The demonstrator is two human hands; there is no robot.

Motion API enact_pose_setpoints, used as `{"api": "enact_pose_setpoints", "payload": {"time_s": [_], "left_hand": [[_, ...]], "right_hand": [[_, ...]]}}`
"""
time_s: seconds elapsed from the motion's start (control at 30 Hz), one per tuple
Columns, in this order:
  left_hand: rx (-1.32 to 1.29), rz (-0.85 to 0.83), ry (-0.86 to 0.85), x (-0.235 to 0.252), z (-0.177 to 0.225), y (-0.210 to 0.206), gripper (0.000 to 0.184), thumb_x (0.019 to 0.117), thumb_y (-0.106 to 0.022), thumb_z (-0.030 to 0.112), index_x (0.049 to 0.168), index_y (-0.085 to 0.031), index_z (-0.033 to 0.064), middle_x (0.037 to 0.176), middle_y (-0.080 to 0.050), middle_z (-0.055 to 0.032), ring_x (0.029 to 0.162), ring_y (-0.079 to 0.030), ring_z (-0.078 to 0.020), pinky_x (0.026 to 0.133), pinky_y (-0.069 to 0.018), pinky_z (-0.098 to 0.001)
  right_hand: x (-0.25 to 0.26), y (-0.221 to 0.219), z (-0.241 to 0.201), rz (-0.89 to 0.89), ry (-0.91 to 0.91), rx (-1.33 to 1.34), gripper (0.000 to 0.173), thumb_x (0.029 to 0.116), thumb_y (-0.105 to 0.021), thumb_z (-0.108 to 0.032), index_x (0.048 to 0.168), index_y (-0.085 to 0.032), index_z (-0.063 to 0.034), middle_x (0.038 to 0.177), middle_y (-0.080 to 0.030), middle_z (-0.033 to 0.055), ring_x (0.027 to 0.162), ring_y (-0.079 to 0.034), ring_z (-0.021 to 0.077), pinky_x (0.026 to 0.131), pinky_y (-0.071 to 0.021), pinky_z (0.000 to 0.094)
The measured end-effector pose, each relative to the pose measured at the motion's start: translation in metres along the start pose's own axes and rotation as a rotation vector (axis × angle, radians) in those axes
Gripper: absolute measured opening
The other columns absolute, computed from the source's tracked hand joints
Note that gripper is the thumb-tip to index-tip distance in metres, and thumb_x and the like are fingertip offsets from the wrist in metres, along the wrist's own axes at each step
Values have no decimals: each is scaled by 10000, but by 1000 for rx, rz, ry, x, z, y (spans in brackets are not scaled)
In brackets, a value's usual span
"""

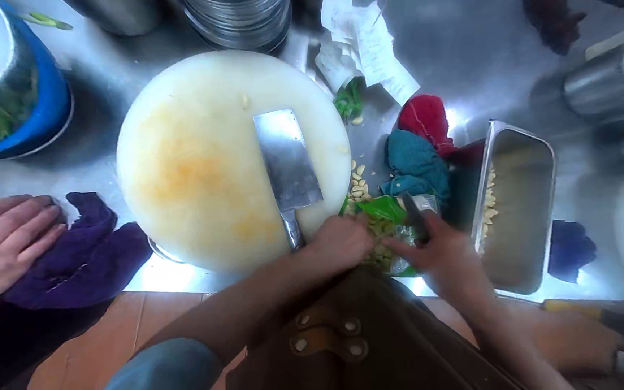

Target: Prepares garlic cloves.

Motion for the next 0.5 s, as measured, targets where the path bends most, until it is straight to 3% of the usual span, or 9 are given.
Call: {"api": "enact_pose_setpoints", "payload": {"time_s": [0.1,0.17,0.27,0.37,0.43,0.5], "left_hand": [[42,-7,22,3,3,-2,191,1006,-554,42,1109,-713,18,1173,-631,-234,988,-671,-388,690,-574,-492],[18,-26,21,2,0,-2,205,1001,-539,10,1123,-702,-5,1239,-604,-242,1039,-659,-393,718,-578,-493],[-64,173,18,-10,-8,12,199,998,-570,28,1156,-689,3,1203,-621,-213,982,-688,-361,693,-590,-463],[-175,392,70,-29,-20,28,214,1022,-602,152,1159,-646,-7,1040,-661,-198,856,-709,-346,686,-600,-469],[-233,444,78,-37,-27,37,212,1011,-604,116,1185,-628,-3,949,-673,-201,799,-710,-355,678,-592,-485],[-250,377,59,-40,-27,39,279,998,-587,54,1273,-627,29,1021,-682,-196,858,-711,-354,720,-593,-492]], "right_hand": [[-2,-10,-4,25,-35,-72,505,814,-876,-376,1080,-635,-19,695,-611,125,601,-611,314,549,-498,541],[-3,-12,0,58,-61,-55,349,852,-852,-212,1045,-649,-5,716,-626,130,607,-617,293,557,-509,522],[-8,-6,4,144,-93,-9,160,891,-758,-73,1014,-671,-19,710,-627,94,584,-597,230,537,-493,465],[-11,-5,6,158,-100,11,152,890,-759,-76,1003,-671,-25,721,-636,81,587,-598,203,541,-502,438],[-8,-7,7,140,-104,15,140,898,-761,-91,996,-675,-41,721,-636,70,586,-595,196,541,-497,435],[-5,-7,7,125,-107,30,137,907,-756,-101,1002,-676,-41,721,-630,68,586,-587,188,543,-492,423]]}}
Point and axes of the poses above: each hand's wrist, its own x-axis towards the middle knuckle, its own y-axis out of the back of the hand, z = x × y, the point moved 7 cm from there along x, towards the middle knuckle
